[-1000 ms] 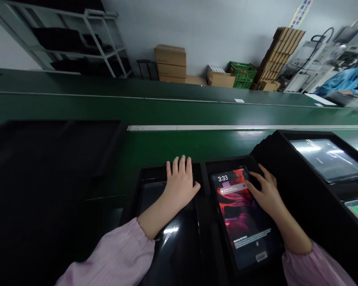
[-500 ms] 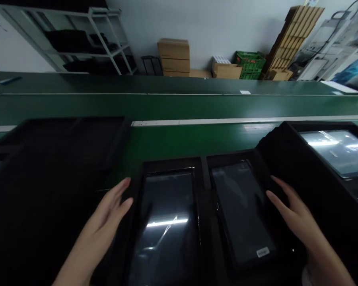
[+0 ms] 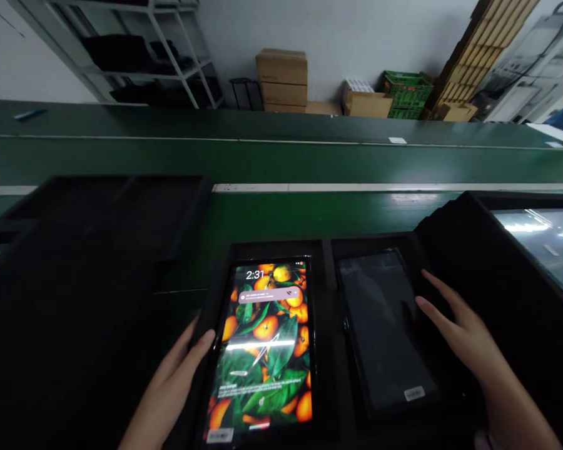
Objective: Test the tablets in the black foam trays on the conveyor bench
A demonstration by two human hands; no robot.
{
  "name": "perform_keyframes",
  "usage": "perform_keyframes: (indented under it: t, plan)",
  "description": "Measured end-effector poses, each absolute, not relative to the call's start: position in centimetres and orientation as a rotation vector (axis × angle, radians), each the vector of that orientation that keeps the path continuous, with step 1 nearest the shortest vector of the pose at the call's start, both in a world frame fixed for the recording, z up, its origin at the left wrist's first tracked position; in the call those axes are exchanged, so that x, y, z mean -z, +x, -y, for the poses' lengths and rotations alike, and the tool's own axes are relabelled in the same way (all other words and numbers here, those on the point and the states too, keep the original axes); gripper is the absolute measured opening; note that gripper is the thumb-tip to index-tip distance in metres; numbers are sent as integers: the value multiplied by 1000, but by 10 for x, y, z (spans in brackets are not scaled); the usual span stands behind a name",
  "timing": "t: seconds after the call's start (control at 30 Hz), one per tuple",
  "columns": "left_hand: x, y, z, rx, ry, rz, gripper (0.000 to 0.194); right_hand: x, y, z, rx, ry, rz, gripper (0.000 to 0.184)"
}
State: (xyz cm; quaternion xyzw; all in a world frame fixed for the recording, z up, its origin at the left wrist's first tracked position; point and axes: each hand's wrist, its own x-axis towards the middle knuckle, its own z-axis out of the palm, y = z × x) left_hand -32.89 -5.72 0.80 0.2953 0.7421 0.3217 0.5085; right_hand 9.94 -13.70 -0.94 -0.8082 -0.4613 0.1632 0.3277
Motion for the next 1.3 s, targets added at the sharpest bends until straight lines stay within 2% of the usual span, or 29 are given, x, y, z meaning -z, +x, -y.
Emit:
perform_keyframes:
  t: [0.23,0.33,0.6,1.03,1.3]
  plan:
    - [-21,-310,40,-838,775,-1679,57,5,111,106,-447,-2215,1319,55]
    - [-27,-304,42,-828,769,-1678,58,4,119,79,-389,-2219,1350,42]
    - [-19,-309,45,-861,766,-1690,58,17,114,43,-185,-2206,1333,31]
    - [5,-330,39,-835,818,-1622,64,26,112,53,-46,-2158,1374,39]
    - [10,-335,57,-904,706,-1589,67,14,89,142,90,-2235,1255,58]
